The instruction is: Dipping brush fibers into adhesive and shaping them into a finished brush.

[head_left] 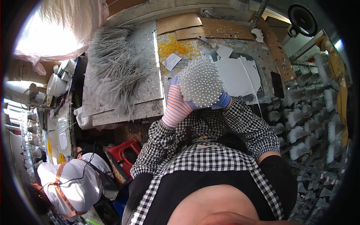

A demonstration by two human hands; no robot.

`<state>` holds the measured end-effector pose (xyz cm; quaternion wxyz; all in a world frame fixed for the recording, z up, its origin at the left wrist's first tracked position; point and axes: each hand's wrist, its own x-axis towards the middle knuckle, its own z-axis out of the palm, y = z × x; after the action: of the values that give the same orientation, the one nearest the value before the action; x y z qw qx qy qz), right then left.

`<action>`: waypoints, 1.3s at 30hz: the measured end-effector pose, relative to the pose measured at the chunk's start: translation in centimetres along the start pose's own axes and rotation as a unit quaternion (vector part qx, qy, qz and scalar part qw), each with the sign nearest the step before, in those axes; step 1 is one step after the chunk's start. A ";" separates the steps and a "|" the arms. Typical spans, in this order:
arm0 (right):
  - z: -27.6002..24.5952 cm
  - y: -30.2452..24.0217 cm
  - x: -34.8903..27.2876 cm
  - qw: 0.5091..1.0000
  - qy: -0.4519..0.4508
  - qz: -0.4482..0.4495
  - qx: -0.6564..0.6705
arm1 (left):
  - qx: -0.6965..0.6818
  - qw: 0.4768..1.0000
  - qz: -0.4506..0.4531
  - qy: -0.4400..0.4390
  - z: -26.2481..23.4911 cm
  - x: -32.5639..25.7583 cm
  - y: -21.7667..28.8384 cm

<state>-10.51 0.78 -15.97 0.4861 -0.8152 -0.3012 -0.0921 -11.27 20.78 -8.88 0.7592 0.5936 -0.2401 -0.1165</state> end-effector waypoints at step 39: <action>-8.1 -11.9 0.8 0.977 -0.023 0.204 -0.055 | -0.042 0.987 -0.150 0.043 -1.4 7.2 0.1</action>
<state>-15.62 -1.66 -2.64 0.4417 -0.8870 -0.1341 0.0117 -4.37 18.69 -7.41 0.7670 0.5949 -0.1105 -0.2134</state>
